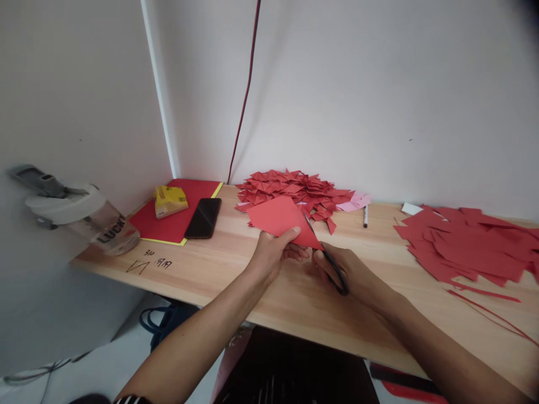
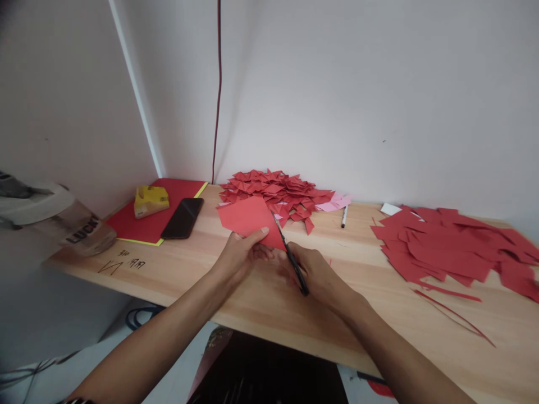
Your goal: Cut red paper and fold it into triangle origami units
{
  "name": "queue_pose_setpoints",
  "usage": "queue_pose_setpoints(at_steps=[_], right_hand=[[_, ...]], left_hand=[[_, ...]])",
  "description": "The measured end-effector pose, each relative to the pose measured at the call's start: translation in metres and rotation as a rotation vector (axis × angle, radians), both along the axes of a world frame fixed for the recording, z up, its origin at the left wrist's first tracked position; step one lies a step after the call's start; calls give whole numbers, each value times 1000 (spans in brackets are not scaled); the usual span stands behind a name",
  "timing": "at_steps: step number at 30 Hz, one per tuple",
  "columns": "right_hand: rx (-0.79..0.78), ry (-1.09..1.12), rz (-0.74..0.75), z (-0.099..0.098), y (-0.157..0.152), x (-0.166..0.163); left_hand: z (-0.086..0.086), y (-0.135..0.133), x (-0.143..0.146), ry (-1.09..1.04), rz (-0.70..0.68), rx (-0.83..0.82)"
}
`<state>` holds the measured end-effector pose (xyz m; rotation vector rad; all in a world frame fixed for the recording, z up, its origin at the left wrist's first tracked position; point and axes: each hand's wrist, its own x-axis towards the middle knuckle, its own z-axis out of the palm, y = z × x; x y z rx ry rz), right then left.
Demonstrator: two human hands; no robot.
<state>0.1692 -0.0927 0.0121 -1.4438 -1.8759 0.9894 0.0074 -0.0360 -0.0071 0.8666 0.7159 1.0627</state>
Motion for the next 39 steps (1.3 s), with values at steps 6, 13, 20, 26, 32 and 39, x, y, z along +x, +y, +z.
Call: queue_pose_setpoints(at_steps=[6, 13, 20, 26, 32, 39], right_hand=[[7, 40, 38, -8, 6, 7], [-29, 183, 85, -9, 7, 9], [-6, 188, 64, -12, 6, 9], [-7, 152, 21, -13, 6, 10], [-57, 162, -22, -11, 4, 8], [-29, 98, -60, -22, 7, 9]], left_hand=[[0, 2, -2, -20, -13, -67], [1, 4, -6, -56, -25, -131], [-4, 1, -2, 31, -41, 24], [-3, 0, -1, 62, -48, 30], [-3, -1, 0, 63, -31, 24], [-2, 0, 0, 83, -33, 20]])
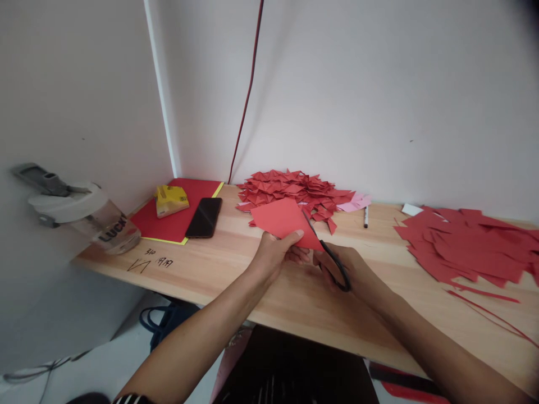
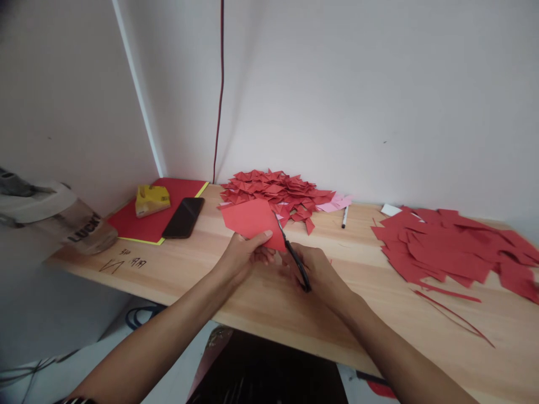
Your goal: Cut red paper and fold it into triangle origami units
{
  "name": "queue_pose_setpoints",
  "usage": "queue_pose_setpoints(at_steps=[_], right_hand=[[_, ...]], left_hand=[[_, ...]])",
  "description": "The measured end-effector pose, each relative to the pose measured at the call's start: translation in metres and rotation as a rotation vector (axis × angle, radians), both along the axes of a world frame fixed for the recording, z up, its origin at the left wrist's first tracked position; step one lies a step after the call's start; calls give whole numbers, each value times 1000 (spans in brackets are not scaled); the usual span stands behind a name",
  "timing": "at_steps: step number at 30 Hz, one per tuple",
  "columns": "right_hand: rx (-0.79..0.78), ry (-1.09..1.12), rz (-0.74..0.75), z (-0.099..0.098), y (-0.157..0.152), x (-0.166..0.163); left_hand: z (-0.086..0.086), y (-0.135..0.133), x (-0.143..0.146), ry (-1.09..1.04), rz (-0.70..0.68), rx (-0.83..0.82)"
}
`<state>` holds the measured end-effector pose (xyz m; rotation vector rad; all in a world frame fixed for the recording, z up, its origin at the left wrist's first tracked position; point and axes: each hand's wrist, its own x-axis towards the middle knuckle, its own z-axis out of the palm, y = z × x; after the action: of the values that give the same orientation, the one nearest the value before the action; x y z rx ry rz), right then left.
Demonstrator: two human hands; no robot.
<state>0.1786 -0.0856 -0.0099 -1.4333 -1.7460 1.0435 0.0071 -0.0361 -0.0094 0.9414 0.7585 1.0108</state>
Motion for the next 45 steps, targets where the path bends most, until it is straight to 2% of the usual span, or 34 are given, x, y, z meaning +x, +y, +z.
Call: queue_pose_setpoints(at_steps=[7, 12, 17, 20, 24, 28, 32, 35, 42, 45], right_hand=[[-12, -71, -40, -7, 4, 1], [-6, -6, -6, 1, -1, -2], [-74, 27, -82, 8, 0, -5], [-62, 157, -115, 8, 8, 0], [-13, 333, -172, 4, 20, 15], [108, 337, -219, 7, 24, 22], [116, 334, -183, 15, 19, 16], [111, 269, -226, 18, 16, 13], [156, 192, -323, 21, 16, 12], [147, 185, -331, 21, 16, 11]], left_hand=[[1, 0, 0, -2, 0, -3], [2, -1, 1, 3, 14, -26], [1, 0, 0, -15, 13, 7], [1, 0, -2, -8, 20, 27], [1, -2, -4, -3, -117, 80], [1, -6, -3, 93, -258, 110], [-2, -6, 0, 228, -292, 145], [-4, -6, 3, 260, -258, 146], [-4, 0, 1, 35, -2, 82], [-1, 3, -4, 7, 41, 93]])
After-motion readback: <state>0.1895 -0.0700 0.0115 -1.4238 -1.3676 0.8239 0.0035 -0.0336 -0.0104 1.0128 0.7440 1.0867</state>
